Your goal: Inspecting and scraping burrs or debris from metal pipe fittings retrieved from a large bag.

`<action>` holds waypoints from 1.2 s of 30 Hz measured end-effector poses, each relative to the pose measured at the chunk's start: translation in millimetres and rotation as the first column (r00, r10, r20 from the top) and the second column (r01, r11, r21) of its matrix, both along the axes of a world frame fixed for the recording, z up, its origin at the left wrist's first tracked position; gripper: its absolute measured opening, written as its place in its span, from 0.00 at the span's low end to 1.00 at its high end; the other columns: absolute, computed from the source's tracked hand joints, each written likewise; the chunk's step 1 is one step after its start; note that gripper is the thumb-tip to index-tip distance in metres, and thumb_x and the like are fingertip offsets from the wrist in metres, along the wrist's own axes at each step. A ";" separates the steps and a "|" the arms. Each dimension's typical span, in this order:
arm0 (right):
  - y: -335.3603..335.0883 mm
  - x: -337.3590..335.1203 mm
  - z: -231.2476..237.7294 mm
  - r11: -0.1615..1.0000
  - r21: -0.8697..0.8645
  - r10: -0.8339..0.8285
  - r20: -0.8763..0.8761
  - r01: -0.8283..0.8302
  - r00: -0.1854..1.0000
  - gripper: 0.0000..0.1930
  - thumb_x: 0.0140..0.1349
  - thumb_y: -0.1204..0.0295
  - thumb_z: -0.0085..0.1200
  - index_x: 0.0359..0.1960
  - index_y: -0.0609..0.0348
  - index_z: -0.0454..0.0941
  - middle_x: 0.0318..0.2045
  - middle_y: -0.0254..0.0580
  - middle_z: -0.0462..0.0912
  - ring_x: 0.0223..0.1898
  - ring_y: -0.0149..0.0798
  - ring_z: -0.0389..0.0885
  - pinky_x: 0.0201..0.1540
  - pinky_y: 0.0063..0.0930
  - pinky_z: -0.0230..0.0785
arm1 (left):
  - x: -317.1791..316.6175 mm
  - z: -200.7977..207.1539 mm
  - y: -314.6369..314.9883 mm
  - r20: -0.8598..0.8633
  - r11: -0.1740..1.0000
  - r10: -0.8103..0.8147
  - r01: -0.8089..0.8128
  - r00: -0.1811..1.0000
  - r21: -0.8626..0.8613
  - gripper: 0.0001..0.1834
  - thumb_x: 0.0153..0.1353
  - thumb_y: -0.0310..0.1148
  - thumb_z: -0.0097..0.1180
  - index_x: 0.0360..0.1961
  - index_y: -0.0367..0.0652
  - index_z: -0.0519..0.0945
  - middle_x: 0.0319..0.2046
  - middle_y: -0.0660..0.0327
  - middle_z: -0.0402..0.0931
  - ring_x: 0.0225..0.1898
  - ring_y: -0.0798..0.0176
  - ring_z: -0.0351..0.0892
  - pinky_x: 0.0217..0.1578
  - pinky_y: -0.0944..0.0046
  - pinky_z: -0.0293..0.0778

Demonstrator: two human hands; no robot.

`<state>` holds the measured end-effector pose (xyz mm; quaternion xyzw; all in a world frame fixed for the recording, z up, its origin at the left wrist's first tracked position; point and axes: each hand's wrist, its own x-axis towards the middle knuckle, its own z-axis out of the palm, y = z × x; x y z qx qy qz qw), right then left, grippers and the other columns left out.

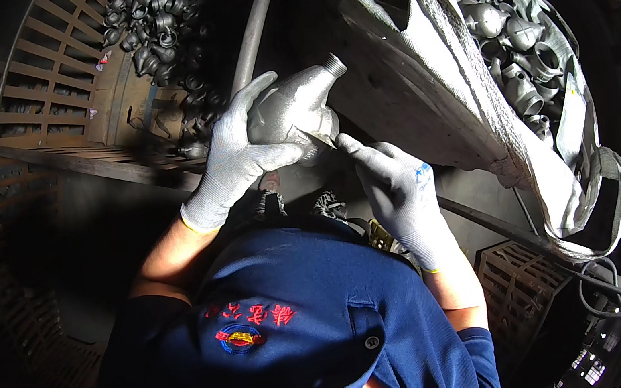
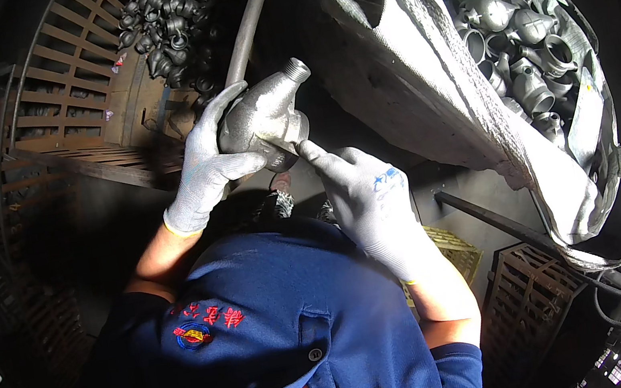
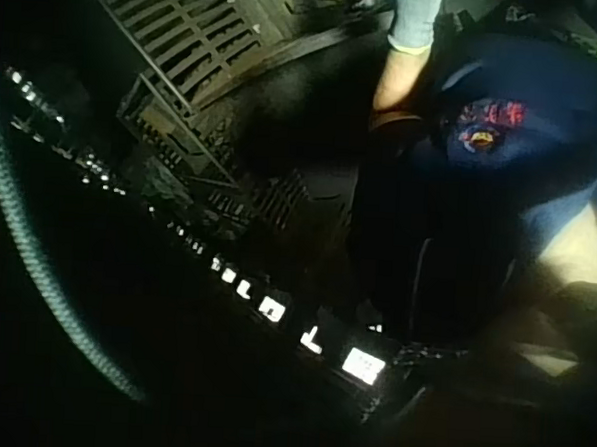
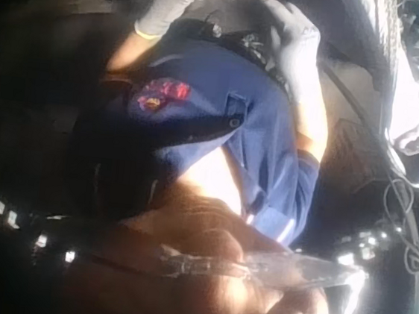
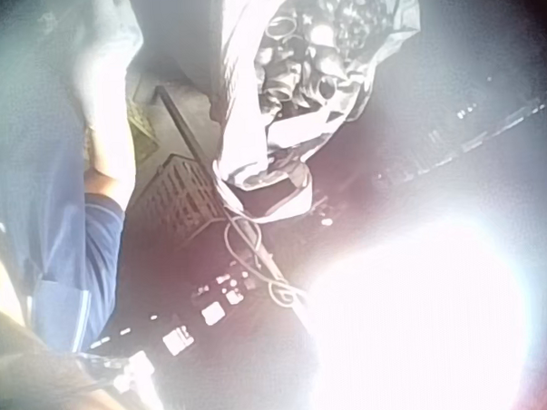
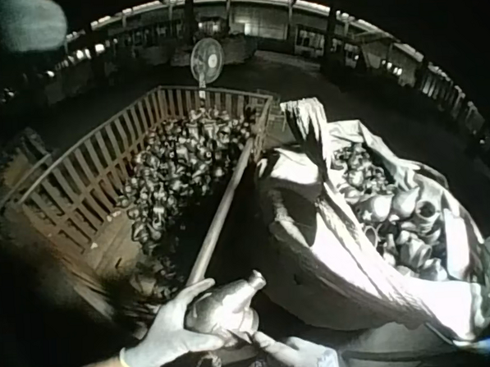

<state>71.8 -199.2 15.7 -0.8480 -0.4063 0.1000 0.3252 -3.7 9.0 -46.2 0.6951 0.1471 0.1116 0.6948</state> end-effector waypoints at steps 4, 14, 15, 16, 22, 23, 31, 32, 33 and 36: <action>-1.9 -2.7 5.0 0.978 0.105 -0.098 -0.521 0.178 0.848 0.18 0.59 0.82 0.49 0.51 0.58 0.79 0.23 0.39 0.80 0.20 0.25 0.74 0.25 0.19 0.67 | 0.4 1.3 4.5 0.009 0.997 -0.016 0.015 1.000 0.070 0.52 0.32 0.36 0.75 0.63 0.37 0.65 0.57 0.52 0.68 0.59 0.58 0.67 0.60 0.60 0.62; -1.6 2.5 1.2 0.948 0.066 -0.068 -0.913 0.311 0.402 0.17 0.64 0.73 0.47 0.53 0.66 0.75 0.23 0.37 0.82 0.17 0.21 0.72 0.20 0.13 0.62 | 0.2 6.6 1.1 0.087 0.967 -0.053 0.030 0.995 0.252 0.52 0.33 0.37 0.75 0.63 0.37 0.63 0.57 0.52 0.67 0.59 0.55 0.68 0.61 0.58 0.62; 0.4 1.0 0.2 0.940 0.074 -0.074 -0.910 0.334 0.409 0.17 0.63 0.74 0.47 0.52 0.67 0.76 0.22 0.39 0.82 0.16 0.21 0.73 0.18 0.13 0.61 | -0.6 5.3 2.0 0.096 0.960 -0.057 0.028 0.994 0.277 0.53 0.33 0.37 0.75 0.63 0.37 0.63 0.57 0.51 0.67 0.59 0.55 0.68 0.61 0.58 0.62; 3.5 -0.3 2.1 0.939 0.072 -0.078 -0.908 0.335 0.411 0.17 0.63 0.74 0.47 0.52 0.67 0.76 0.22 0.39 0.82 0.16 0.21 0.73 0.18 0.13 0.61 | -1.4 4.9 2.1 0.099 0.961 -0.057 0.028 0.993 0.273 0.53 0.33 0.37 0.75 0.63 0.37 0.63 0.57 0.51 0.67 0.59 0.55 0.68 0.61 0.58 0.62; 5.7 0.1 3.7 0.966 -0.009 -0.224 -0.514 0.257 0.828 0.17 0.60 0.79 0.50 0.52 0.56 0.78 0.23 0.36 0.82 0.21 0.25 0.77 0.27 0.22 0.71 | -1.9 7.1 -1.9 0.087 0.947 -0.042 0.012 0.995 0.322 0.51 0.34 0.36 0.75 0.63 0.36 0.63 0.57 0.51 0.67 0.60 0.54 0.67 0.61 0.58 0.63; 3.2 0.6 1.8 0.967 -0.008 -0.223 -0.514 0.255 0.829 0.17 0.60 0.79 0.50 0.52 0.56 0.78 0.23 0.36 0.82 0.21 0.25 0.77 0.27 0.22 0.71 | -2.7 5.5 -2.2 0.082 0.953 -0.038 0.012 0.996 0.301 0.51 0.34 0.36 0.75 0.63 0.36 0.64 0.57 0.51 0.67 0.59 0.55 0.68 0.61 0.58 0.63; 0.7 -0.4 -0.1 0.995 0.045 -0.089 0.116 0.084 0.989 0.20 0.56 0.82 0.53 0.50 0.51 0.80 0.29 0.45 0.79 0.28 0.42 0.79 0.32 0.27 0.71 | -3.4 8.5 -3.1 0.011 0.990 -0.024 0.022 1.000 0.141 0.51 0.33 0.35 0.75 0.63 0.37 0.64 0.56 0.54 0.69 0.59 0.58 0.68 0.60 0.61 0.63; 1.7 -2.2 0.7 0.997 -0.003 -0.072 0.129 0.073 0.989 0.20 0.55 0.82 0.54 0.50 0.50 0.80 0.28 0.44 0.78 0.27 0.42 0.79 0.32 0.28 0.71 | -3.7 10.1 -3.1 -0.004 0.993 -0.023 0.023 1.000 0.118 0.51 0.34 0.34 0.74 0.63 0.37 0.64 0.56 0.54 0.69 0.58 0.59 0.68 0.60 0.61 0.64; 2.4 -3.8 1.0 0.997 -0.052 -0.054 0.142 0.062 0.988 0.20 0.55 0.82 0.54 0.49 0.50 0.80 0.27 0.44 0.77 0.27 0.43 0.79 0.31 0.28 0.71 | -4.1 10.8 -3.3 -0.018 0.995 -0.022 0.023 1.000 0.095 0.50 0.35 0.33 0.74 0.63 0.37 0.64 0.56 0.54 0.70 0.58 0.60 0.68 0.60 0.61 0.64; 0.3 -7.3 -1.8 0.997 -0.046 -0.051 0.167 0.059 0.985 0.20 0.54 0.82 0.54 0.49 0.50 0.80 0.26 0.44 0.76 0.26 0.43 0.78 0.30 0.30 0.71 | -4.9 10.0 -5.7 -0.012 1.000 -0.025 0.025 1.000 0.001 0.49 0.36 0.30 0.73 0.63 0.38 0.64 0.55 0.55 0.69 0.57 0.61 0.69 0.59 0.62 0.64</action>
